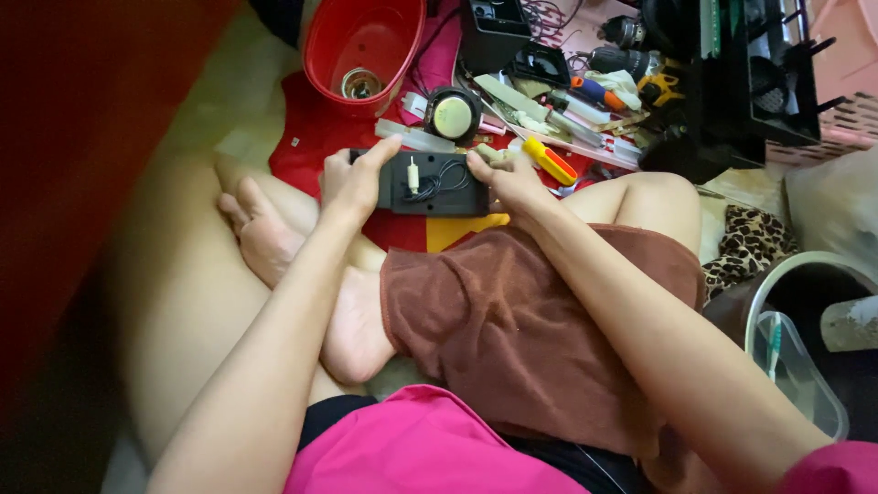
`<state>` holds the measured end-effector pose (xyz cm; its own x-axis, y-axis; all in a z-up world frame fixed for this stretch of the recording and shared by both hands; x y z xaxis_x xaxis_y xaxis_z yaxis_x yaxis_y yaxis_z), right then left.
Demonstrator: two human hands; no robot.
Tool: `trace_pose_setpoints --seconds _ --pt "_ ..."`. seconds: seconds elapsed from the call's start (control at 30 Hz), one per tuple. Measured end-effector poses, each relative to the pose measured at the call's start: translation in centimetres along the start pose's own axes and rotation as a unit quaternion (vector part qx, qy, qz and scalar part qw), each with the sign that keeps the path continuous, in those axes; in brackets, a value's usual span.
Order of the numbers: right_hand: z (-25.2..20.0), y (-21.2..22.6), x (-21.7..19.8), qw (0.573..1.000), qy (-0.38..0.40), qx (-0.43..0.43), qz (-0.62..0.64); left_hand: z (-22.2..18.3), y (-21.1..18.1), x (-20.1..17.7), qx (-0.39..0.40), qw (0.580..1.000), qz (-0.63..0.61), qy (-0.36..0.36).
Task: Wiping the outer housing of a speaker and then cleaning the internal speaker driver.
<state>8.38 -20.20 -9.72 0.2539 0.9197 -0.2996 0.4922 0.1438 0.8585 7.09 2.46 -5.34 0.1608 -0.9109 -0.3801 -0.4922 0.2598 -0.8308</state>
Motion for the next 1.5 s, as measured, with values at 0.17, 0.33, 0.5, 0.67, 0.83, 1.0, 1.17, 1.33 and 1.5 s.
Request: trace_pose_setpoints --seconds 0.17,0.33,0.5,0.67,0.83,1.0,1.17,1.33,1.5 --pt "-1.5 2.6 -0.8 0.998 -0.063 0.015 0.025 -0.8 -1.1 -0.2 -0.057 0.975 -0.189 0.103" --pt "-5.5 5.5 -1.4 0.973 0.008 0.131 0.191 -0.9 -0.5 -1.3 -0.106 0.916 -0.334 0.196" --pt "-6.9 6.4 -1.8 0.946 0.052 0.210 0.240 -3.3 -1.9 -2.6 0.054 0.892 -0.365 0.262" --pt "-2.0 3.3 -3.2 0.923 0.194 0.248 0.222 0.2 1.2 0.3 0.052 0.869 -0.422 0.254" --pt "-1.1 2.8 -3.3 0.929 0.196 0.240 0.201 -2.5 -0.3 -0.8 0.145 0.798 -0.489 0.320" --pt "0.1 1.6 -5.7 0.938 0.177 0.236 0.180 -3.1 -0.8 -1.8 0.225 0.771 -0.492 0.337" --pt "1.2 0.8 -6.8 0.944 0.174 0.232 0.156 -6.8 -4.7 -4.3 0.490 0.830 -0.243 0.110" --pt "3.1 -1.9 -8.4 0.951 0.173 0.217 0.138 -8.0 -7.0 -5.6 0.593 0.793 -0.109 0.082" --pt "3.7 -7.0 -10.4 0.956 0.176 0.205 0.119 -9.1 -7.9 -5.9 0.617 0.780 -0.098 0.040"
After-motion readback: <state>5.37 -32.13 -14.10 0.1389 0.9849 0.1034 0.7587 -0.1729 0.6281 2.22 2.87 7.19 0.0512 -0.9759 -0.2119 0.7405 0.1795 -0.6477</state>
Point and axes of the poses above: each hand's wrist, its own z-axis towards the middle knuckle, its own x-axis out of the palm, y = z × x, the point moved 2 cm from there along z, towards the middle knuckle, and after that the axes turned 9 degrees about -y, right-handed, at the moved point
